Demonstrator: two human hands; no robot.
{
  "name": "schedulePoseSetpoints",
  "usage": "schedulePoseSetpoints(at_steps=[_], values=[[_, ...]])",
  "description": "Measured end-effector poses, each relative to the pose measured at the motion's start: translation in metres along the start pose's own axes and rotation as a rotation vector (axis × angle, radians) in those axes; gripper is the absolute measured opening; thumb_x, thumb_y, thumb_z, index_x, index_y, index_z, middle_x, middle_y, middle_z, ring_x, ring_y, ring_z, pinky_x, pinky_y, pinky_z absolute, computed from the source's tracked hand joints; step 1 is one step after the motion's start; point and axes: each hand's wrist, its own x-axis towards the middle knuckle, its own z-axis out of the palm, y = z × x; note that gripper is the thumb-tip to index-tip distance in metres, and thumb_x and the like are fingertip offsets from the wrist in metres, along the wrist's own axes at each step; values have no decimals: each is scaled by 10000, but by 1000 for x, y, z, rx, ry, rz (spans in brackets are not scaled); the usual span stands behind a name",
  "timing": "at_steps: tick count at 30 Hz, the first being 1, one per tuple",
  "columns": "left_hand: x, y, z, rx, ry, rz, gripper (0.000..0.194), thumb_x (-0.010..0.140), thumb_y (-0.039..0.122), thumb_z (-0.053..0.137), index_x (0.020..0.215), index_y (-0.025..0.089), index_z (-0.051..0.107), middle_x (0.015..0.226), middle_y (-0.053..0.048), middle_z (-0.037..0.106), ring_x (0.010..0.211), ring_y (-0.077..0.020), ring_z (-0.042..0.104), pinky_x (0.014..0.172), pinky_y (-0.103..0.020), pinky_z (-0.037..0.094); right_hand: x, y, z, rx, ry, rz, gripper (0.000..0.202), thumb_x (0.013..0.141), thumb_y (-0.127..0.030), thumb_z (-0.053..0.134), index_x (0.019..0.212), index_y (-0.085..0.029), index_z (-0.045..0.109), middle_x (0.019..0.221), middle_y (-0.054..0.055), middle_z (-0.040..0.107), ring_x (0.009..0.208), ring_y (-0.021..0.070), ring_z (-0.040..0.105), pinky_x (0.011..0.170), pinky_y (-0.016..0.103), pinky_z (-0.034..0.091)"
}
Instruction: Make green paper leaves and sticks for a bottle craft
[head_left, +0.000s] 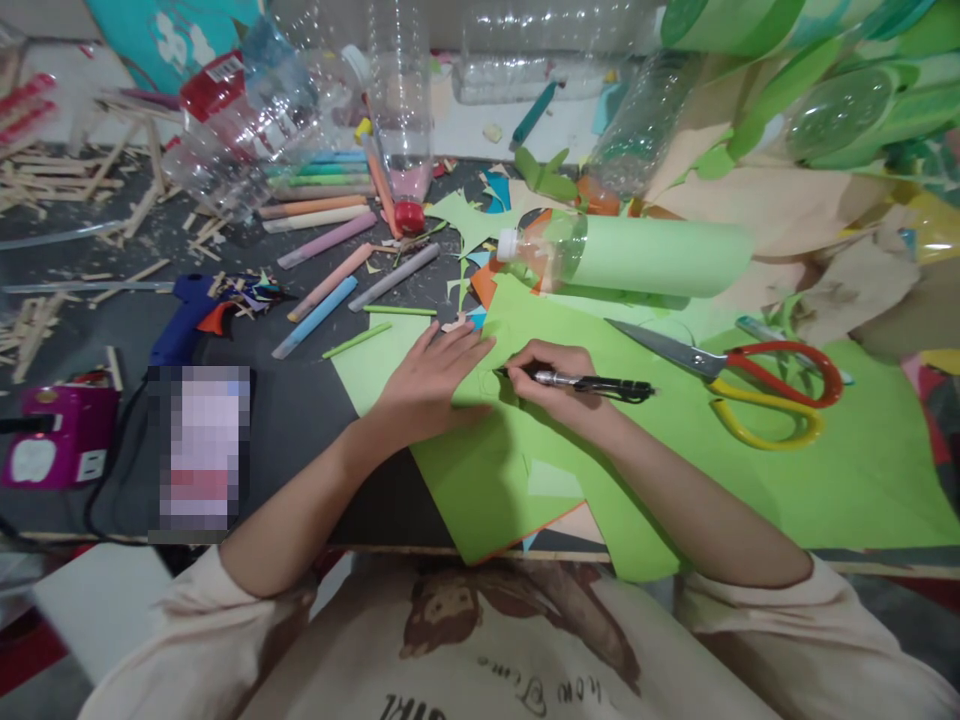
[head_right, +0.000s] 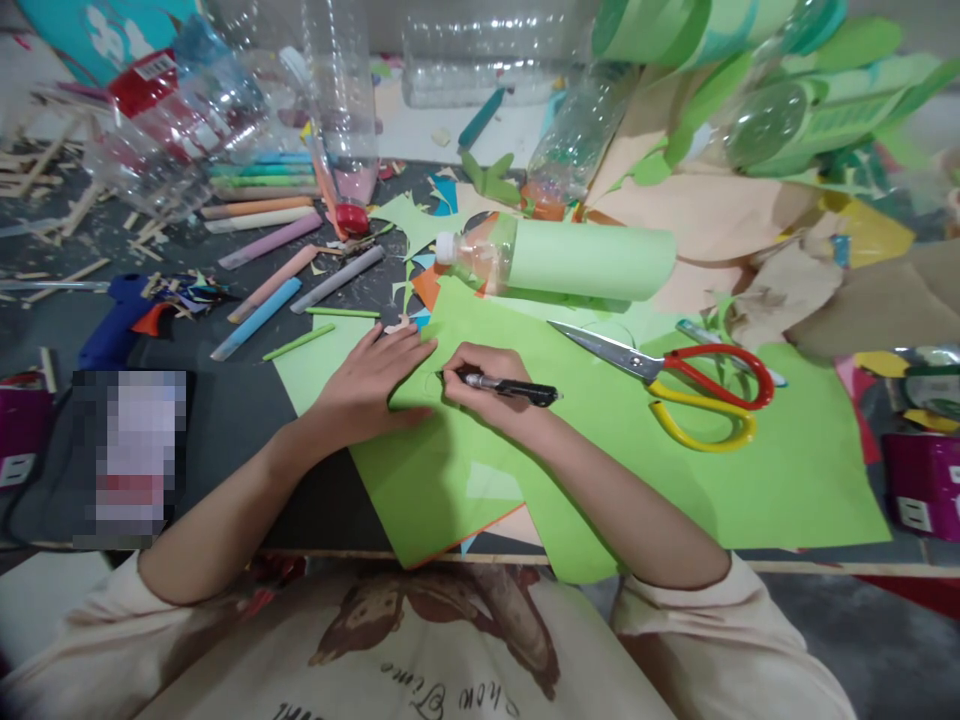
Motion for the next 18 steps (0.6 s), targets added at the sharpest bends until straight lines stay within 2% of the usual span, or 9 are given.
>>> schedulePoseSetpoints(at_steps=[3,10,15,18], values=[[0,1,-1,-2,-4,-3,703,918,478,548,1486,84,420,1530,-182,463,1479,-335,348,1246,-526,198,-1,0,-1,17,91,1,125,696,-265,564,579,-218,568,535,-17,585,504,114,499,524,259,392],[0,1,-2,-3,0,-1,695,905,434,570,1493,96,414,1525,-177,472,1472,-339,359,1240,-535,215,0,0,2,6,1,-26,139,735,-266,574,617,-205,614,549,-17,597,507,109,514,528,255,391],[0,1,-1,-5,5,-6,702,900,454,576,1483,90,429,1515,-182,483,1468,-340,367,1242,-528,214,-1,-1,-3,3,104,-6,134,677,-229,549,546,-224,520,517,-28,556,496,115,483,525,265,391],[-1,1,-1,-9,8,-3,697,905,452,568,1484,92,427,1517,-179,482,1469,-335,367,1241,-529,213,-1,0,-4,22,109,6,120,662,-237,545,545,-225,520,514,-26,554,484,112,464,506,264,377]])
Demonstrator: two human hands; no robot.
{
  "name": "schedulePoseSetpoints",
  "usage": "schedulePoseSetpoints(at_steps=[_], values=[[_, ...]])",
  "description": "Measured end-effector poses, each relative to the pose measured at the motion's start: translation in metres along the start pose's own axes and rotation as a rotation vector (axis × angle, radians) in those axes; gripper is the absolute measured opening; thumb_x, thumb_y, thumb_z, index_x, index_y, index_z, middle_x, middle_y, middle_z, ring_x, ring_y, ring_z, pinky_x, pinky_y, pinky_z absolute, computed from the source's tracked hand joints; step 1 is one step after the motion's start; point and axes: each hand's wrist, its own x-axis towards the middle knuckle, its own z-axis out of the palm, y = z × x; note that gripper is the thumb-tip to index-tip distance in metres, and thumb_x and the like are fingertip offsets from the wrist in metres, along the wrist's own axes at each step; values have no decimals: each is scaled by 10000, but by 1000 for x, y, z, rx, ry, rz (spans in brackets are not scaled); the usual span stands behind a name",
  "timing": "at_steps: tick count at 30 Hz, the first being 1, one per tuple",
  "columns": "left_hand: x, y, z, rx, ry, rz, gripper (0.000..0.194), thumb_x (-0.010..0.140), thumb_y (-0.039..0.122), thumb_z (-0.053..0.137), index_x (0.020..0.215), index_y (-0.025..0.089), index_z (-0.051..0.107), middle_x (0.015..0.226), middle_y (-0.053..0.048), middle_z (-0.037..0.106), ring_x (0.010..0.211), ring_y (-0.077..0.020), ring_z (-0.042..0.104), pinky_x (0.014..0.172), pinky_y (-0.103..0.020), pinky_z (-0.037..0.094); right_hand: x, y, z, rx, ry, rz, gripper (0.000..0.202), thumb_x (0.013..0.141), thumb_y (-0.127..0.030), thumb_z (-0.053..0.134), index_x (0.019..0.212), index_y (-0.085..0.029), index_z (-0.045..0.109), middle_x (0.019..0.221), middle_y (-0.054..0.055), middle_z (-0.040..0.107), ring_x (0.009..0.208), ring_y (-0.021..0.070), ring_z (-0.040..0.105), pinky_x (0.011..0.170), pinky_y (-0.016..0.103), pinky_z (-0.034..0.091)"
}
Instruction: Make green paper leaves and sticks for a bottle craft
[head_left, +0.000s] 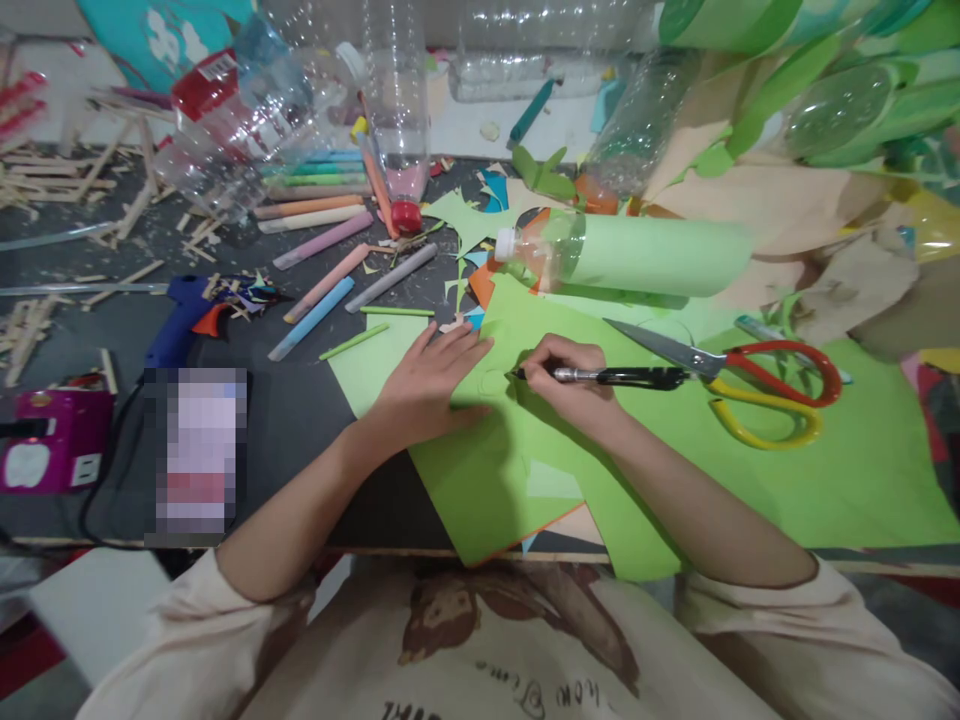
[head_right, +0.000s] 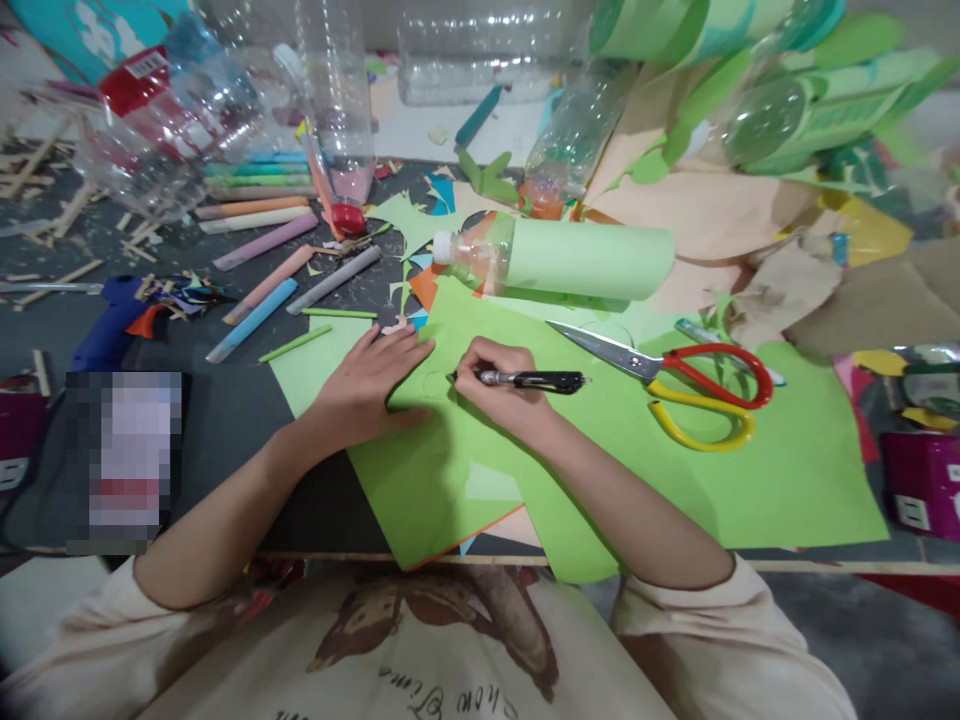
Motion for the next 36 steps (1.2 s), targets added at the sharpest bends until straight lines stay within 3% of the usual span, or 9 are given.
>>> schedulePoseSetpoints(at_steps=[7,13,22,28,36], values=[[-1,1,-1,-9,17,13,673,907,412,565,1483,92,428,1510,-184,489,1460,-335,380,1234,-538,227,1,1,2,-25,-68,21,111,696,-235,579,589,-209,566,540,-22,579,503,108,481,517,258,376],[0,1,0,11,5,3,694,905,448,570,1485,96,425,1513,-177,488,1462,-333,378,1243,-522,214,2,3,-4,-15,-12,22,100,639,-211,537,541,-218,520,504,-32,540,486,108,451,507,259,358],[-1,0,0,12,9,7,687,897,414,575,1490,106,420,1513,-172,489,1462,-336,378,1235,-524,227,7,5,-7,1,-110,50,127,682,-283,598,592,-193,607,566,-5,614,519,110,475,527,260,373],[1,0,0,35,-18,-9,693,916,473,537,1498,121,404,1535,-145,468,1478,-315,355,1250,-492,192,8,4,-9,-1,-112,33,112,640,-226,554,531,-207,538,512,-28,534,505,102,422,520,262,341],[1,-2,1,29,-20,3,734,905,516,560,1494,104,411,1530,-172,467,1474,-334,356,1241,-519,213,8,3,-9,-28,-132,6,120,656,-240,559,541,-212,538,519,-27,538,503,104,412,519,269,324]])
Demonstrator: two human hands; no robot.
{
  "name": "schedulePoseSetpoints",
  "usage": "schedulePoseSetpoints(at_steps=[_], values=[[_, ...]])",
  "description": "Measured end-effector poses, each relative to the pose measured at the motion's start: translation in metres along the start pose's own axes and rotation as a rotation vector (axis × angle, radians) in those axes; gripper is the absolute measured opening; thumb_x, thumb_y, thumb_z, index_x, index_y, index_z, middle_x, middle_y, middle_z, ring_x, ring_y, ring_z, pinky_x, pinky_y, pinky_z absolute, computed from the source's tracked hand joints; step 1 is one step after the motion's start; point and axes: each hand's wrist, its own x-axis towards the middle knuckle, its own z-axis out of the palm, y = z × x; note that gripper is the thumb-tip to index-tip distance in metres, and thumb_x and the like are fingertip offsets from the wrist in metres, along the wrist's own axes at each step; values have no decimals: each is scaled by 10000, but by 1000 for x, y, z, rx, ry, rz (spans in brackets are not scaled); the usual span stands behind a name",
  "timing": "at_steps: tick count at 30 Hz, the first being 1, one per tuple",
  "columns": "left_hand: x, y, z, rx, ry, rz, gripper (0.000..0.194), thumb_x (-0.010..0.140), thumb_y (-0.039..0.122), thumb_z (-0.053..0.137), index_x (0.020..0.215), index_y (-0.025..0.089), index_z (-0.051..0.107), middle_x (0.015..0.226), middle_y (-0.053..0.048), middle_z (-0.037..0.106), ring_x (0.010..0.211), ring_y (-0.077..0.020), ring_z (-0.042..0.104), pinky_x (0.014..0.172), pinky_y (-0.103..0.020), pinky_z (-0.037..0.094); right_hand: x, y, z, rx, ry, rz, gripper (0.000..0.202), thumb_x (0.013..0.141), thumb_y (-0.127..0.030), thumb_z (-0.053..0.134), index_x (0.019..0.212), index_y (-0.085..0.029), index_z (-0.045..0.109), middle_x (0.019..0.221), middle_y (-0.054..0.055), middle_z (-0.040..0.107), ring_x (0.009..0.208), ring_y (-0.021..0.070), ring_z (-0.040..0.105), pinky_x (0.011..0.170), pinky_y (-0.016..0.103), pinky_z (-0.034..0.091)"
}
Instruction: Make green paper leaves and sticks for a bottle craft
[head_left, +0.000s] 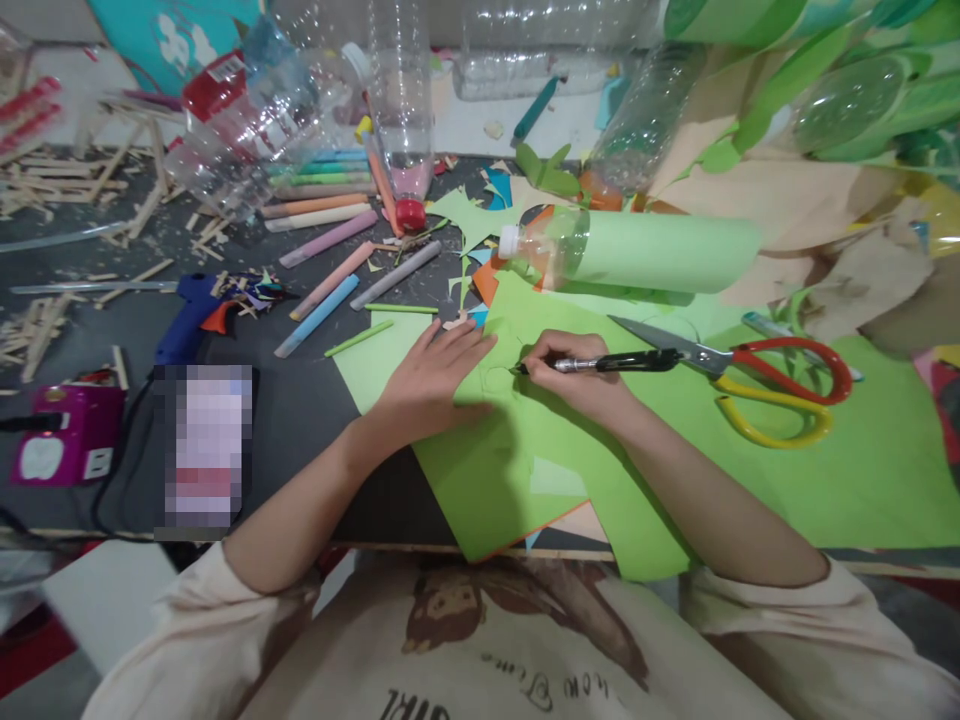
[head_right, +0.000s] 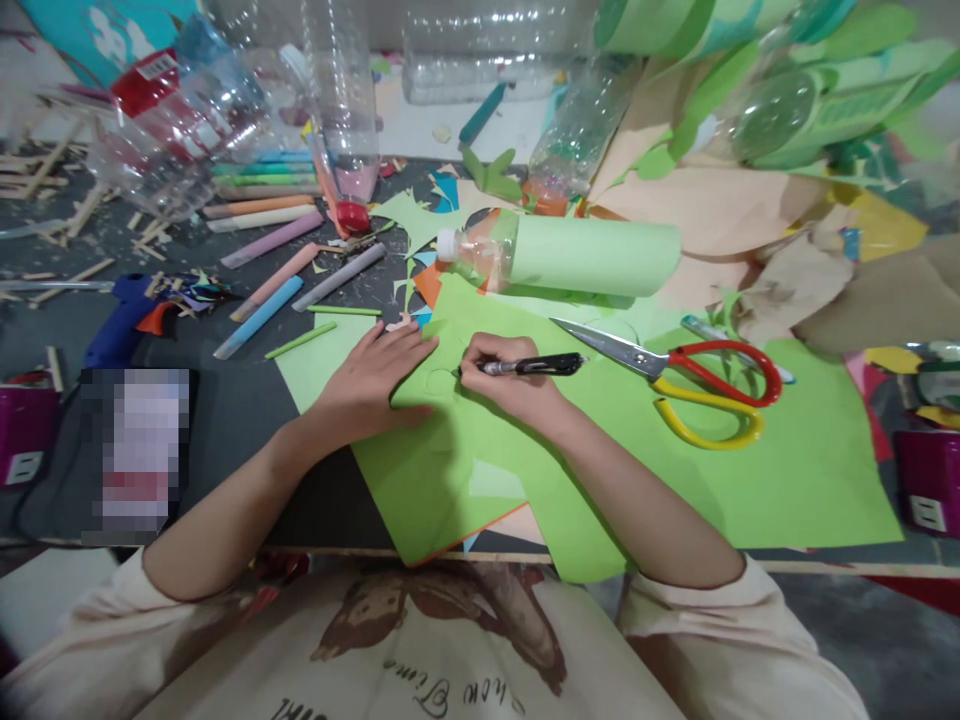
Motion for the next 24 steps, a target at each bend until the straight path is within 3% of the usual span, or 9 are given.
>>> schedulePoseSetpoints(at_steps=[10,16,24], values=[[0,0,1,-11,1,-9,751,906,534,562,1501,103,404,1546,-167,445,1484,-328,340,1251,-510,186,0,1,-1,4,-36,-11,119,637,-217,538,522,-211,508,494,-35,502,493,96,393,505,260,313],[0,1,2,5,10,-37,747,920,520,558,1507,92,384,1559,-167,427,1495,-308,325,1255,-479,192,-3,0,-1,60,-15,-13,112,671,-246,568,569,-202,575,539,-13,587,497,107,471,518,257,369],[0,0,3,15,34,-23,735,921,526,554,1497,98,395,1540,-171,453,1486,-311,341,1246,-480,218,-8,-1,8,-7,-159,-97,141,728,-260,581,624,-184,639,571,-6,653,517,105,532,528,235,371]])
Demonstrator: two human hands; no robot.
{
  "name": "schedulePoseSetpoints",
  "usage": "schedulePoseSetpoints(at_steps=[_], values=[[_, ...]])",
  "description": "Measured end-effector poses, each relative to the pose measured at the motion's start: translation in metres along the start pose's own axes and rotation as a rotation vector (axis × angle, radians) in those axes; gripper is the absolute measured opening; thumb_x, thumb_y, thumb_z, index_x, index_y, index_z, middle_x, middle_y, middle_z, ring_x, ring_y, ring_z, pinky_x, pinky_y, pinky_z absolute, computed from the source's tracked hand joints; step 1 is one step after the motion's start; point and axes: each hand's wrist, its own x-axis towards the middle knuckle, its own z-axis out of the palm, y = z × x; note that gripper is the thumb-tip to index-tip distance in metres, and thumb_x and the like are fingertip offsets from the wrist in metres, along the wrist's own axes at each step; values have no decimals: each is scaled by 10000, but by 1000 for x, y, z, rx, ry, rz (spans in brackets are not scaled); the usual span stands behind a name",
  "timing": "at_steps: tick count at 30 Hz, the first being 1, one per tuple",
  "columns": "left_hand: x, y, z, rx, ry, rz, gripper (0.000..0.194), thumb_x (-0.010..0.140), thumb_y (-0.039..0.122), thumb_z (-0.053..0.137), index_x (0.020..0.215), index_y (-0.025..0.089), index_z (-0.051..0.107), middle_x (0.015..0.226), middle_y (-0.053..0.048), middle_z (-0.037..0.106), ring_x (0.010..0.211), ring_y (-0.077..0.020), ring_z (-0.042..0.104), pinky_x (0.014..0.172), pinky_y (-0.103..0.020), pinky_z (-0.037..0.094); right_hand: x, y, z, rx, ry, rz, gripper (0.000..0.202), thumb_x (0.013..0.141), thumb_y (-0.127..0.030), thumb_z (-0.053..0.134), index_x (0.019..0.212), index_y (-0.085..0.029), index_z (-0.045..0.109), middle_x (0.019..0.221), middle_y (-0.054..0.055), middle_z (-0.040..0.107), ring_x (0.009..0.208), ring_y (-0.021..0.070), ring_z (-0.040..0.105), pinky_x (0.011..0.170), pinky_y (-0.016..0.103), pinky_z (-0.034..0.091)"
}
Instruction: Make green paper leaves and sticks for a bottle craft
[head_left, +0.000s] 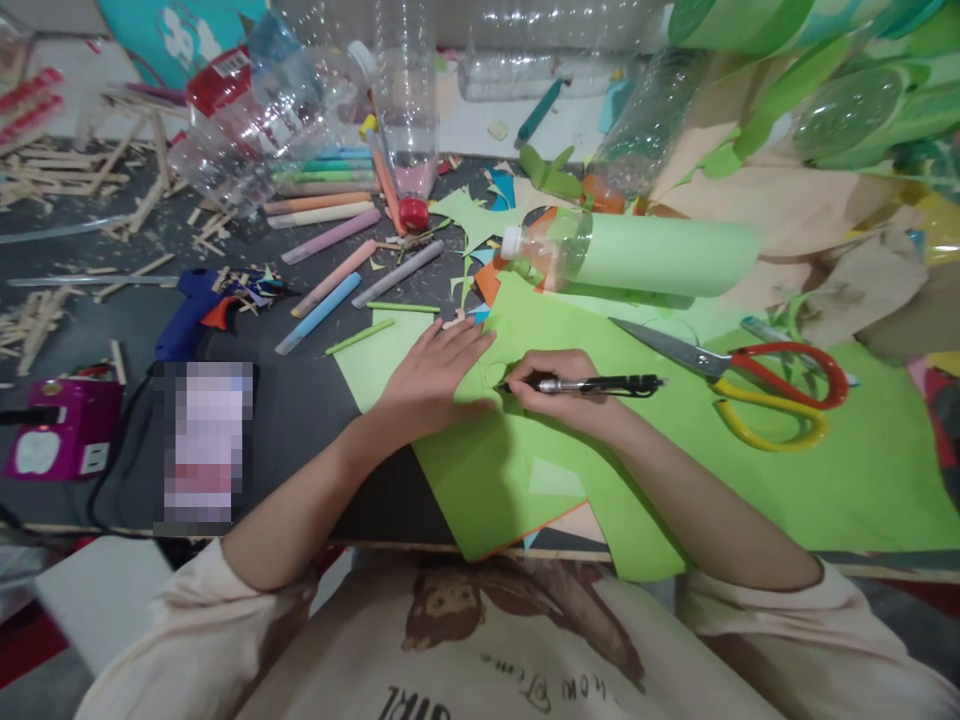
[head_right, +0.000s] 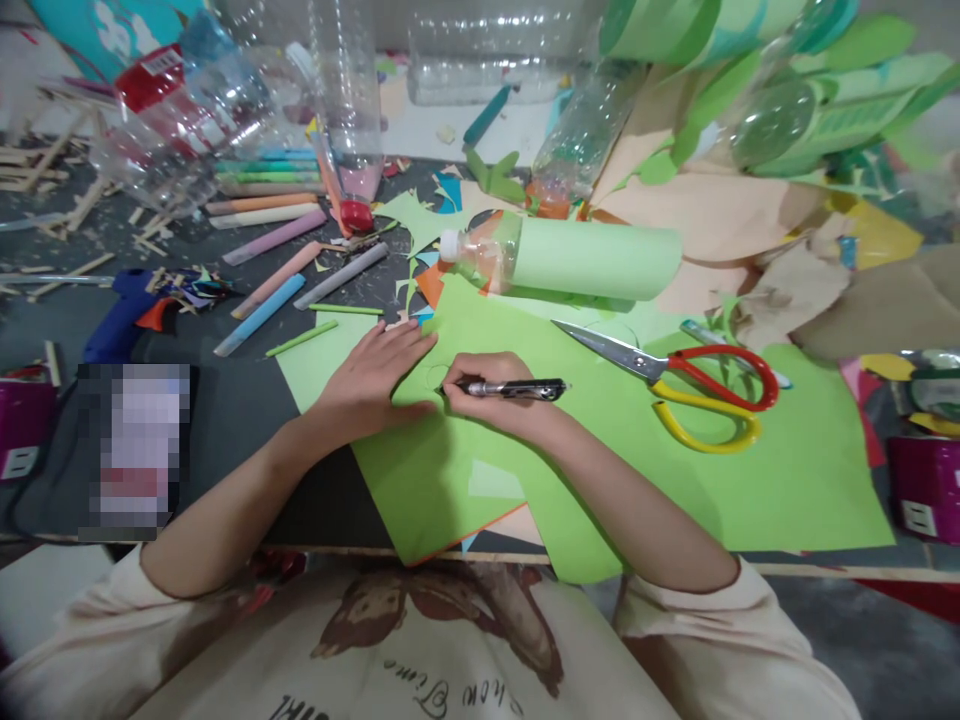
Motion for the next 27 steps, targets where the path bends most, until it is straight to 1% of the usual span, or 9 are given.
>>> schedulePoseSetpoints(at_steps=[6,10,19,21,24,25,27], values=[[1,0,0,1,-17,-5,744,922,526,557,1507,103,377,1561,-159,427,1496,-301,323,1251,-472,198,0,1,-2,-34,-10,21,132,705,-255,581,607,-184,633,546,-14,625,506,101,506,512,232,343],[1,2,-2,-1,-41,-25,772,906,527,586,1511,101,369,1568,-162,414,1498,-306,317,1255,-474,192,1,1,-3,33,17,35,142,686,-251,564,563,-186,590,521,-17,586,489,96,472,502,236,342],[3,2,-3,-10,-56,-31,789,905,552,579,1520,111,355,1589,-150,383,1508,-298,294,1259,-478,174,3,-2,-3,18,-3,48,121,662,-253,564,568,-186,601,524,-17,588,499,98,473,510,242,334],[3,2,-3,-11,-59,-36,785,905,538,584,1523,113,351,1591,-147,379,1509,-295,292,1262,-475,165,3,-2,-4,29,26,54,113,645,-245,556,545,-194,571,511,-21,567,491,97,454,504,245,328],[3,2,-5,-15,-67,-44,793,894,527,599,1524,115,351,1591,-146,381,1508,-301,294,1264,-472,163,3,0,-6,52,107,79,123,638,-258,546,529,-203,540,499,-23,542,477,96,428,492,250,323],[3,2,-5,-17,-67,-45,793,893,527,598,1525,116,350,1590,-146,383,1507,-304,296,1263,-473,166,3,0,-6,57,113,84,124,640,-263,548,532,-202,542,500,-22,543,476,95,426,492,251,324],[3,2,-5,-20,-65,-44,784,898,526,583,1527,123,347,1587,-144,389,1504,-306,300,1260,-480,174,3,1,-5,63,75,75,120,644,-261,555,544,-196,562,511,-20,557,480,95,433,499,253,328]])
